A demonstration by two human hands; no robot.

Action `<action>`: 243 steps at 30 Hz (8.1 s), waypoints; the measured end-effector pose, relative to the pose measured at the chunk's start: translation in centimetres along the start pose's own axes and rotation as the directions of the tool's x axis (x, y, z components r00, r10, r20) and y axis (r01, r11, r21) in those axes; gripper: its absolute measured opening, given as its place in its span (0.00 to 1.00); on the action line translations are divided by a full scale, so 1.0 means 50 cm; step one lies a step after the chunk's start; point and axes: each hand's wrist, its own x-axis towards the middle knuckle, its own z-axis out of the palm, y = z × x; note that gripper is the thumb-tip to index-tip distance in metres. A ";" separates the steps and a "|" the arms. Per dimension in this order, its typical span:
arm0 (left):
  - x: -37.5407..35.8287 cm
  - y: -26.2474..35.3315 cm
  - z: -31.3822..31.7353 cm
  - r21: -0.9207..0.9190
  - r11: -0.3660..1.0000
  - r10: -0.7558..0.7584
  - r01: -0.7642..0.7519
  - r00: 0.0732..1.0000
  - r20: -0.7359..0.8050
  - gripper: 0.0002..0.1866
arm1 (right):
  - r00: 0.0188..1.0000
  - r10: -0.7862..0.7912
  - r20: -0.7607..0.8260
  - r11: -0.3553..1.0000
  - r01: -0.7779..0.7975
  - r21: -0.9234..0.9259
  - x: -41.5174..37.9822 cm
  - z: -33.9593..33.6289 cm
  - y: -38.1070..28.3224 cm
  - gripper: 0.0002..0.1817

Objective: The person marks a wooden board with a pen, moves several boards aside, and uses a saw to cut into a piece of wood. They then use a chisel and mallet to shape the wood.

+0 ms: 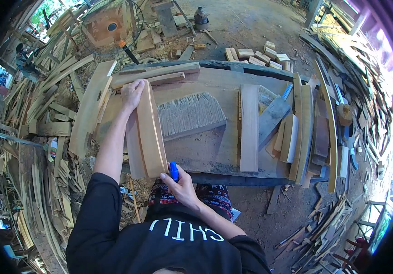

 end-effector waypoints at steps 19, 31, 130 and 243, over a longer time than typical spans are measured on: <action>0.000 -0.031 0.032 0.073 0.995 -0.062 0.066 0.996 -0.059 0.18 | 0.998 0.006 -0.061 0.996 -0.011 -0.085 0.013 -0.013 0.003 0.23; -0.006 -0.004 0.025 0.177 0.978 -0.100 0.112 0.992 -0.077 0.21 | 0.995 -0.013 -0.101 0.993 0.001 -0.121 0.012 -0.005 0.011 0.23; -0.297 0.137 -0.113 0.218 0.976 -0.030 0.014 0.997 0.068 0.29 | 0.798 -0.566 -0.207 0.819 0.513 -0.258 0.286 -0.028 -0.202 0.17; -0.291 0.131 -0.101 0.185 0.982 -0.043 0.040 0.999 0.011 0.30 | 0.809 -0.584 -0.068 0.603 0.377 -0.703 0.133 0.018 -0.125 0.12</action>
